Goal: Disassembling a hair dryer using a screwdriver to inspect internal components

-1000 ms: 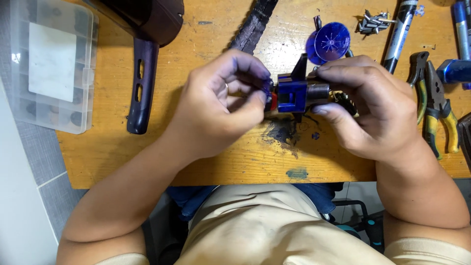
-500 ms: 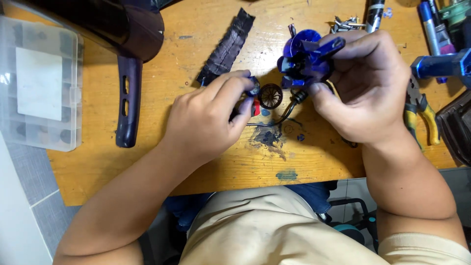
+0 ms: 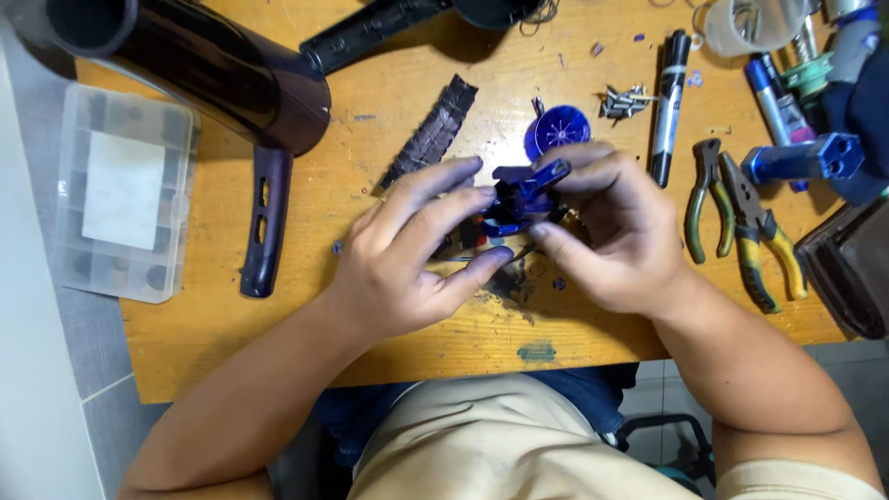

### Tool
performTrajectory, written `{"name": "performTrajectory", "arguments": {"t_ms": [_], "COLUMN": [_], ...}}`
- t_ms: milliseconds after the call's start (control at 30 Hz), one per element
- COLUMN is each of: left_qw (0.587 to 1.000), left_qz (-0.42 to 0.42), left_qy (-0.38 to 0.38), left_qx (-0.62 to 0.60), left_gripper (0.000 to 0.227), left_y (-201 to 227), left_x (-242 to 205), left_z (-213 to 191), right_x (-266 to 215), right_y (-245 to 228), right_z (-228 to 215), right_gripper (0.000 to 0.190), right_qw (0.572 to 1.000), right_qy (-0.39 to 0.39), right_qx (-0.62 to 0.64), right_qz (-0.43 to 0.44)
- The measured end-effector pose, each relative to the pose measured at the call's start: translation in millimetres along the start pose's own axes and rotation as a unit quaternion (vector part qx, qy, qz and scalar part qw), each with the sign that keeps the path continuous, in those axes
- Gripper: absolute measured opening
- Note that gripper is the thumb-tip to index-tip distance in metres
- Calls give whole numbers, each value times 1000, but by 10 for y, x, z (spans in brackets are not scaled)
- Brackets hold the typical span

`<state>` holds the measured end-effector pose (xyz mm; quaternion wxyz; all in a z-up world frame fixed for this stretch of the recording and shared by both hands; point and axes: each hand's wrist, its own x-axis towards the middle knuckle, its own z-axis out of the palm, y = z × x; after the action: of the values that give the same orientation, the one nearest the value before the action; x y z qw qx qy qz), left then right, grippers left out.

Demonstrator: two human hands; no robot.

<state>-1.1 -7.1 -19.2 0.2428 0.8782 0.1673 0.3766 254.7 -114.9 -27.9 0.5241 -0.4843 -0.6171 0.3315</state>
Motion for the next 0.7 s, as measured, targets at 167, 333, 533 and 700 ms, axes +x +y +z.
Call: {"name": "performTrajectory", "arguments": {"t_ms": [167,333,533,700], "left_qw": [990,927,872,921], "left_qz": [-84,-239,-332,-278], "left_qy": [-1,-17,-9,-33], "left_qx": [-112,-288,-359,-270], "left_gripper": [52,25,14,9], "left_y": [61,63,-30,-10], "left_x": [-2,43,-21,70], "left_z": [15,0,60,-38], "right_x": [-74,46,92,98], "right_y": [8,-85,-147,-176], "right_z": [25,3,-9,-17], "right_gripper": [41,38,33,33], "right_qw": [999,988,974,970], "right_qy": [32,-1,-35,-48], "right_qx": [-36,-143,-197,-208], "right_qz": [10,-62,-108,-115]}}
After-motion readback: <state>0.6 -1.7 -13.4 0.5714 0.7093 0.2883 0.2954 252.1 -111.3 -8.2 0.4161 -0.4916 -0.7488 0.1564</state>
